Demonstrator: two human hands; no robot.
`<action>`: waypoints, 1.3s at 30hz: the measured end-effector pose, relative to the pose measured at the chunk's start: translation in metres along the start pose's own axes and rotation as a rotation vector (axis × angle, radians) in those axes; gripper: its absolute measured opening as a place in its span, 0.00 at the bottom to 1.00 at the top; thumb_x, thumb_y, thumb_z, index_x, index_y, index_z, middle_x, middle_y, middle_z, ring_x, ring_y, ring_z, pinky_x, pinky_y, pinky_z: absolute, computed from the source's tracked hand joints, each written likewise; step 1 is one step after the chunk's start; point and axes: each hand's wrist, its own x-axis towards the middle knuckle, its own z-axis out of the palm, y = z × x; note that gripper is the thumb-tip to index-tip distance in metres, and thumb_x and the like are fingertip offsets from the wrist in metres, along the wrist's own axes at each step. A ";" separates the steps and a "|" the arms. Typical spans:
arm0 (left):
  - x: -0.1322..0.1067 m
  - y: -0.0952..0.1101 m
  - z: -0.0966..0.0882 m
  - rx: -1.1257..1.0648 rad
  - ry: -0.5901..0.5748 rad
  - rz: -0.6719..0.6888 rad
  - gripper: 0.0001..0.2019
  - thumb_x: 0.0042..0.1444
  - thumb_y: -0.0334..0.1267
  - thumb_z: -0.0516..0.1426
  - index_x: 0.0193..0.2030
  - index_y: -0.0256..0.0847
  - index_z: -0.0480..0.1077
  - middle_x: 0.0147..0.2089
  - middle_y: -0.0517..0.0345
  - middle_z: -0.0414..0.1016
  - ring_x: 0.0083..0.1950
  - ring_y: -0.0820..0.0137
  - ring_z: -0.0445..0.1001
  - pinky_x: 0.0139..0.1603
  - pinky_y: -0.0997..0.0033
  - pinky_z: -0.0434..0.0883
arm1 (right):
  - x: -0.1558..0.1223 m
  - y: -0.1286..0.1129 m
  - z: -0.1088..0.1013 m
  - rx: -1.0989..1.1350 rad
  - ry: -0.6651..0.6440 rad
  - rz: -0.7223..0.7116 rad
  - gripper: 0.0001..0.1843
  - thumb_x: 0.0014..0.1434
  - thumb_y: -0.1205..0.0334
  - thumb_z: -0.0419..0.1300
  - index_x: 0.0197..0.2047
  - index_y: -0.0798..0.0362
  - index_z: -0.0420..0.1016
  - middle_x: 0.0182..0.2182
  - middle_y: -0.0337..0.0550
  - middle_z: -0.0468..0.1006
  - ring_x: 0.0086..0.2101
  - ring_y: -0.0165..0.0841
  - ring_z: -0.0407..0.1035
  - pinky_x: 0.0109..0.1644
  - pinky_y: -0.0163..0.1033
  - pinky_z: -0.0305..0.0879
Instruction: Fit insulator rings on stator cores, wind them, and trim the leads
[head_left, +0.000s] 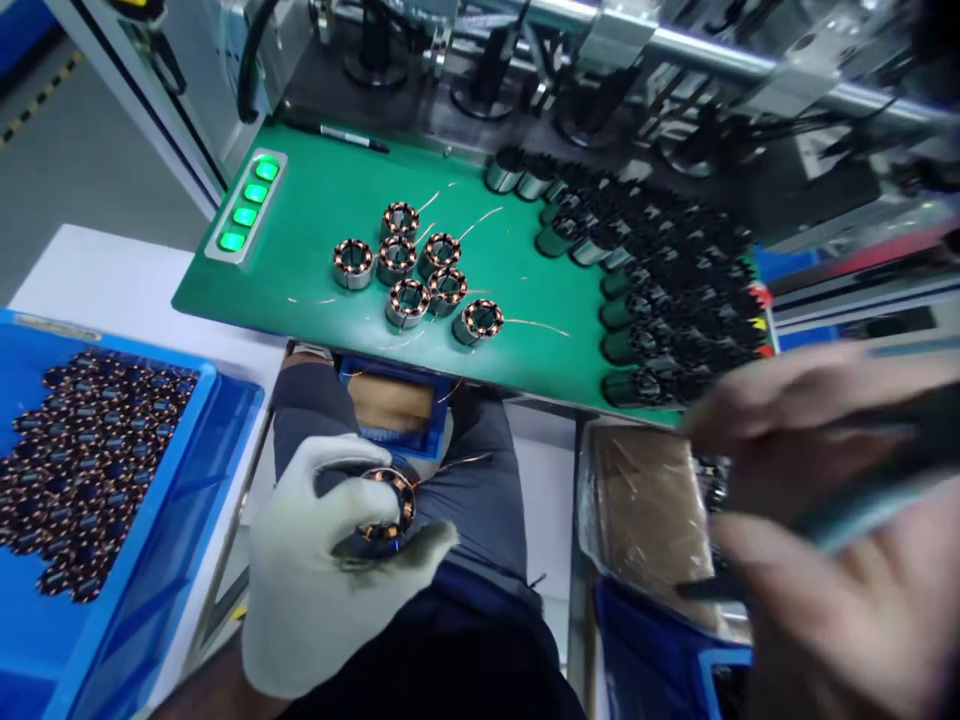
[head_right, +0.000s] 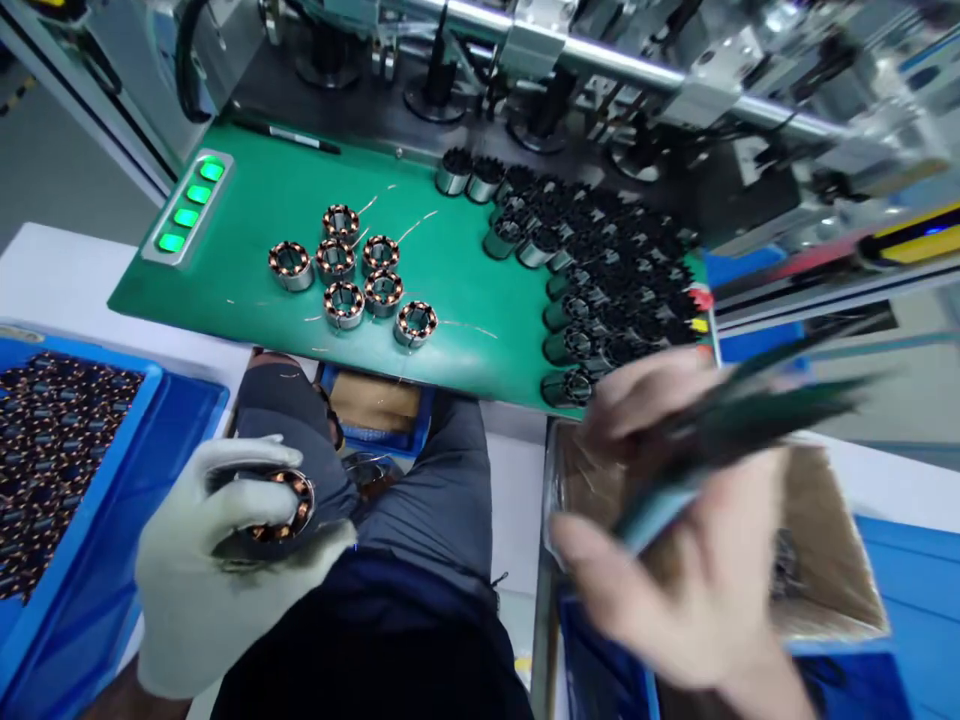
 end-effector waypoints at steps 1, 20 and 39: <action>-0.001 0.002 0.002 0.005 -0.003 -0.002 0.14 0.60 0.31 0.75 0.37 0.47 0.74 0.50 0.60 0.81 0.49 0.69 0.86 0.49 0.73 0.84 | -0.019 -0.006 0.003 0.040 -0.124 -0.001 0.14 0.62 0.50 0.74 0.45 0.40 0.75 0.36 0.47 0.74 0.37 0.46 0.73 0.36 0.51 0.70; -0.021 0.004 0.014 0.089 -0.120 0.096 0.13 0.63 0.32 0.75 0.41 0.49 0.76 0.51 0.62 0.83 0.55 0.67 0.87 0.60 0.67 0.86 | -0.111 -0.009 0.064 0.560 -0.515 0.227 0.44 0.61 0.77 0.60 0.77 0.39 0.80 0.46 0.44 0.85 0.42 0.39 0.79 0.44 0.43 0.82; -0.033 -0.039 0.037 -0.771 -0.019 -0.879 0.21 0.57 0.54 0.79 0.38 0.42 0.80 0.43 0.52 0.89 0.50 0.58 0.90 0.56 0.65 0.86 | -0.111 0.028 0.120 0.193 -0.354 -0.073 0.40 0.64 0.70 0.69 0.77 0.44 0.80 0.44 0.43 0.75 0.43 0.38 0.75 0.47 0.44 0.81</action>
